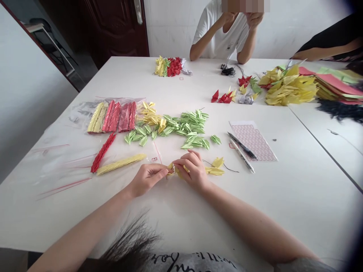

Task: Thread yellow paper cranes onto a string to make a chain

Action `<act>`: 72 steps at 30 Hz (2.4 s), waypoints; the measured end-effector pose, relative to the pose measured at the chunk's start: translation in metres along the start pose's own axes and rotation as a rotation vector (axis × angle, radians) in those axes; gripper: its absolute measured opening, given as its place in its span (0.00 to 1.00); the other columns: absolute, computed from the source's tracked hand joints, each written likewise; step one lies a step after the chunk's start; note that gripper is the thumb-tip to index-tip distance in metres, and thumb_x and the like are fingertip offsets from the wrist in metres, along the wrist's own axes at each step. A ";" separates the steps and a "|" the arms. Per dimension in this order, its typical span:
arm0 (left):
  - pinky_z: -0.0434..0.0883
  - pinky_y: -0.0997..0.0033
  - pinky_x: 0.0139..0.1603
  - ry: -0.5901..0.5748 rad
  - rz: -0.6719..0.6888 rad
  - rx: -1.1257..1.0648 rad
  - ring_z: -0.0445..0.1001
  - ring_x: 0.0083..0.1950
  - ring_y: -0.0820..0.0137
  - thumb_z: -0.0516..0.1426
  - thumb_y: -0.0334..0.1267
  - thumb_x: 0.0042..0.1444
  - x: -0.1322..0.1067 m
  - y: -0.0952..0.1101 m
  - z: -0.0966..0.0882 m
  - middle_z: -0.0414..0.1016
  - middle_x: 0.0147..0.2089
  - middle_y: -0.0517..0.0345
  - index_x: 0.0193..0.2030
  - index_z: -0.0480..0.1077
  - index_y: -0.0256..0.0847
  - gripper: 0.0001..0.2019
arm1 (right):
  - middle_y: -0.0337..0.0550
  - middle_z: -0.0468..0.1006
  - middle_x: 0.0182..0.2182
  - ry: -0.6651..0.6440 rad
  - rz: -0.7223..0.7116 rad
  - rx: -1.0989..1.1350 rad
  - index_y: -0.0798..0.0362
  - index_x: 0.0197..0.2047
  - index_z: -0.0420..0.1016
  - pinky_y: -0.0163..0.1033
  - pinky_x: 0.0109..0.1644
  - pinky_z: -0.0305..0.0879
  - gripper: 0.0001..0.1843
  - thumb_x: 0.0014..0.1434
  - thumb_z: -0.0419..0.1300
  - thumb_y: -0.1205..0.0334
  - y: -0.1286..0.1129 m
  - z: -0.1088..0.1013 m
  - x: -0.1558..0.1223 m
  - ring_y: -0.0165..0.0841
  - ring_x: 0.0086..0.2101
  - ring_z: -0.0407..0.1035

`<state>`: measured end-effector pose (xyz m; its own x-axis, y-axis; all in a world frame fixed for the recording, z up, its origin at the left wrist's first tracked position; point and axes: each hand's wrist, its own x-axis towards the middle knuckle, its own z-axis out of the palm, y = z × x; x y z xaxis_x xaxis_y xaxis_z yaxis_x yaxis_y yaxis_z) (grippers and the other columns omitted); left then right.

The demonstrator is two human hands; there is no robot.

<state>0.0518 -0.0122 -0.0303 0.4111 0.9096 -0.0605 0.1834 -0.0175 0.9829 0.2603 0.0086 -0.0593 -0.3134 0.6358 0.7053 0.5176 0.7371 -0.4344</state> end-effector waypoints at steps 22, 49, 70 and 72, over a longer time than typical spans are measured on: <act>0.74 0.71 0.37 0.028 -0.082 -0.214 0.76 0.43 0.65 0.63 0.46 0.56 0.021 -0.009 0.018 0.78 0.44 0.48 0.41 0.75 0.36 0.14 | 0.38 0.74 0.31 0.055 0.028 -0.050 0.49 0.43 0.76 0.49 0.60 0.64 0.08 0.67 0.57 0.68 0.010 -0.001 0.002 0.30 0.32 0.70; 0.77 0.72 0.42 0.236 0.074 -0.014 0.81 0.39 0.68 0.61 0.36 0.53 0.019 -0.020 0.019 0.82 0.40 0.53 0.43 0.77 0.38 0.11 | 0.44 0.76 0.32 -0.455 -0.120 0.069 0.54 0.40 0.71 0.39 0.39 0.65 0.08 0.70 0.52 0.64 -0.024 -0.037 0.026 0.33 0.33 0.69; 0.79 0.64 0.44 0.256 -0.225 -0.350 0.82 0.41 0.60 0.72 0.47 0.41 0.027 -0.012 0.012 0.83 0.40 0.45 0.38 0.79 0.33 0.21 | 0.42 0.68 0.18 -0.907 0.540 -0.626 0.52 0.19 0.65 0.38 0.22 0.49 0.16 0.50 0.59 0.80 0.035 -0.080 0.032 0.30 0.15 0.59; 0.79 0.64 0.43 0.219 -0.263 -0.375 0.82 0.43 0.59 0.72 0.46 0.42 0.027 -0.010 0.009 0.83 0.43 0.43 0.42 0.79 0.33 0.23 | 0.43 0.67 0.17 -0.914 0.574 -0.625 0.53 0.18 0.65 0.38 0.22 0.50 0.16 0.48 0.57 0.82 0.031 -0.077 0.035 0.32 0.16 0.62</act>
<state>0.0688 0.0092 -0.0435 0.1894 0.9295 -0.3164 -0.0942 0.3380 0.9364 0.3270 0.0355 -0.0049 -0.2258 0.9403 -0.2546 0.9738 0.2249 -0.0332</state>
